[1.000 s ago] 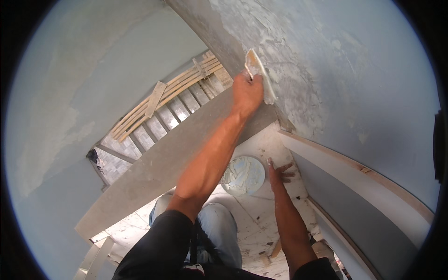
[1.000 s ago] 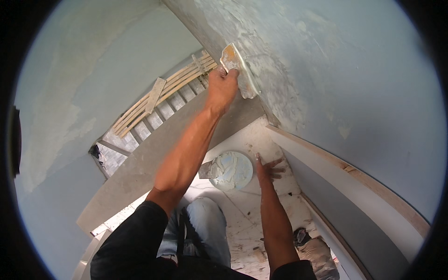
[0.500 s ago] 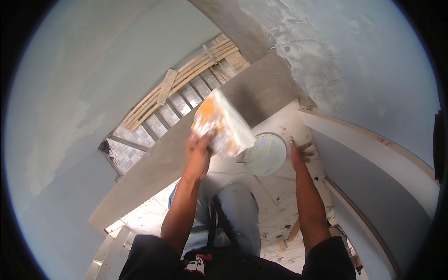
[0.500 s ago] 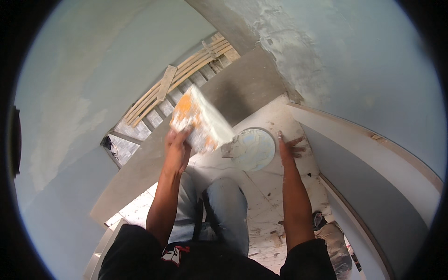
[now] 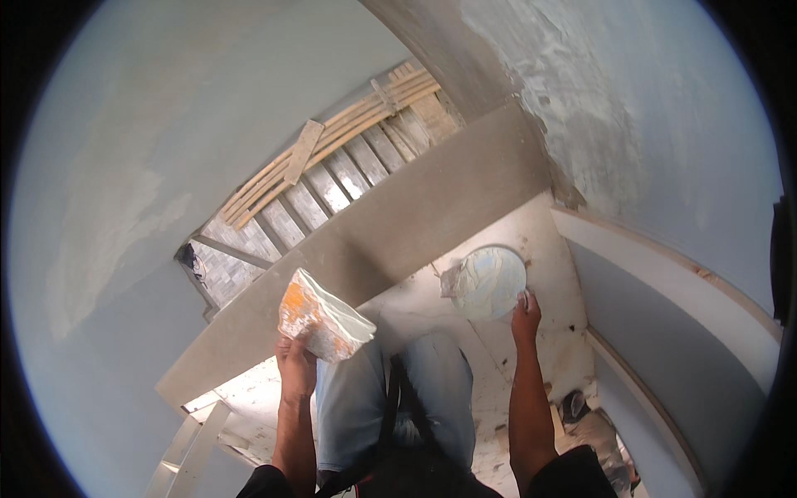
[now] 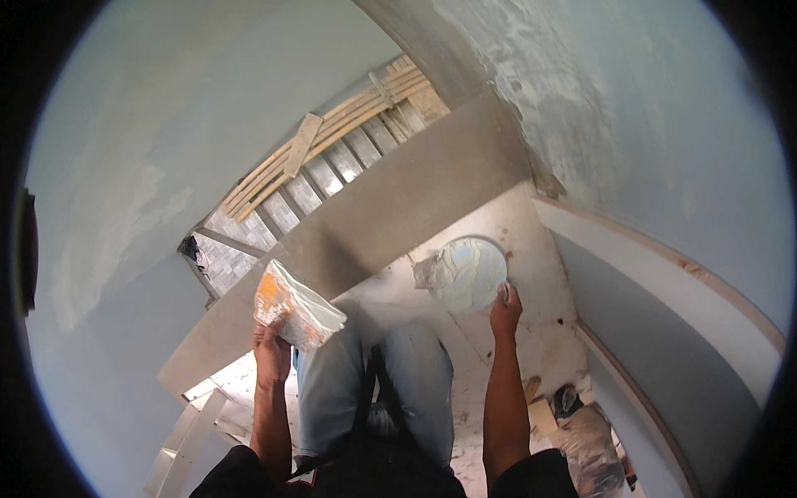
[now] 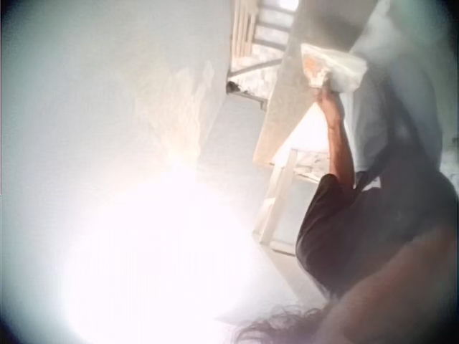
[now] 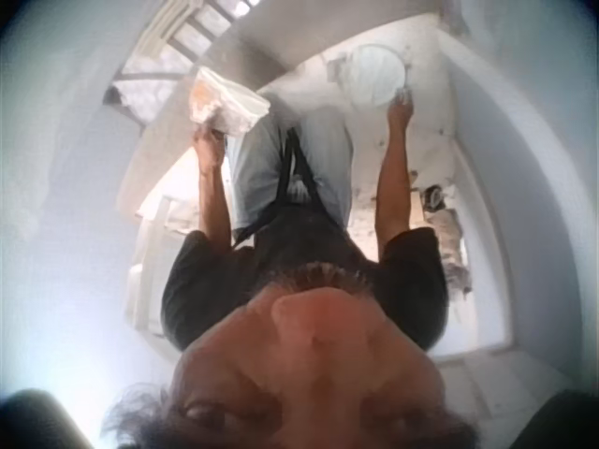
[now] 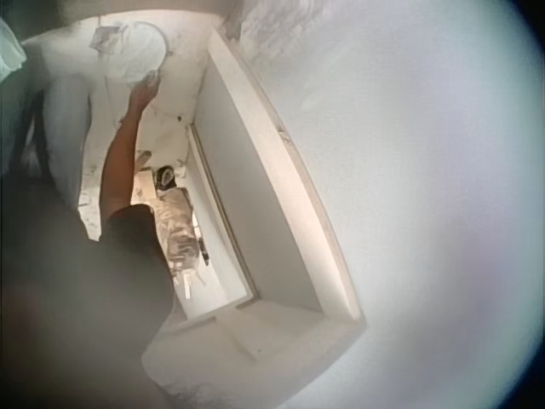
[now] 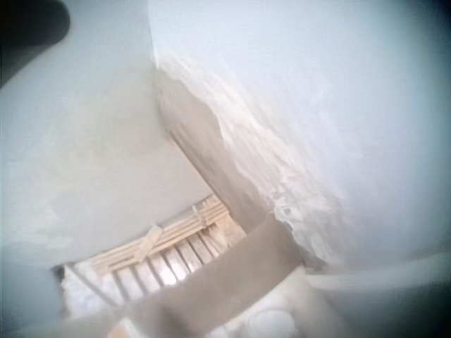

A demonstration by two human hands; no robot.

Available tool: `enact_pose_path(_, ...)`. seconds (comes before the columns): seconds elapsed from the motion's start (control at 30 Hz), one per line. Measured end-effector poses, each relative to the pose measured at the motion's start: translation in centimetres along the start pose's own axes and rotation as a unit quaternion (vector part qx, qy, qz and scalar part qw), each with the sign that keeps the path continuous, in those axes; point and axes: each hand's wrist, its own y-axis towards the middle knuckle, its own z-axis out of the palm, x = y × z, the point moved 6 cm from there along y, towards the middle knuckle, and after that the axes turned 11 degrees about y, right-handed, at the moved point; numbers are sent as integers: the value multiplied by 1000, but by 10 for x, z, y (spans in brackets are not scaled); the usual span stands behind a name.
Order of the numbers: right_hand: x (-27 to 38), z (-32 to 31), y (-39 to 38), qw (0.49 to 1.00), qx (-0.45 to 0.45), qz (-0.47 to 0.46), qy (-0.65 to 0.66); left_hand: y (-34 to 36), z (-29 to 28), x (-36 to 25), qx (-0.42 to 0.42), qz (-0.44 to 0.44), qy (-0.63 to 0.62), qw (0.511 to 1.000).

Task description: The person applies plaster to a wall using a trowel and a bucket of plaster. They repeatedly scoop plaster from the bucket and spread it onto the wall surface, smoothing it with the trowel.

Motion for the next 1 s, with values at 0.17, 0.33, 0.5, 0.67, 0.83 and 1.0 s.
enact_pose_path(0.17, 16, 4, 6, 993, 73, 64, 68, -8, 12, -5, -2, -21, -29, 999)
enact_pose_path(0.33, 23, -3, 6, 995, 62, -47, -61, -7, 14, -2, -6, -16, -46, 999)
enact_pose_path(0.5, 45, -5, -2, 989, 67, -88, -96, -9, 7, 0, 1, -24, -57, 998)
enact_pose_path(0.67, 65, -16, -4, 988, 59, -109, -89, -4, 5, 2, -22, 3, -58, 998)
enact_pose_path(0.83, 127, -5, -3, 975, 79, -186, -88, -4, -1, 2, -19, -4, -53, 998)
enact_pose_path(1.0, 182, 41, 20, 952, 98, -268, -116, -4, 2, 4, 0, 7, -23, 1000)
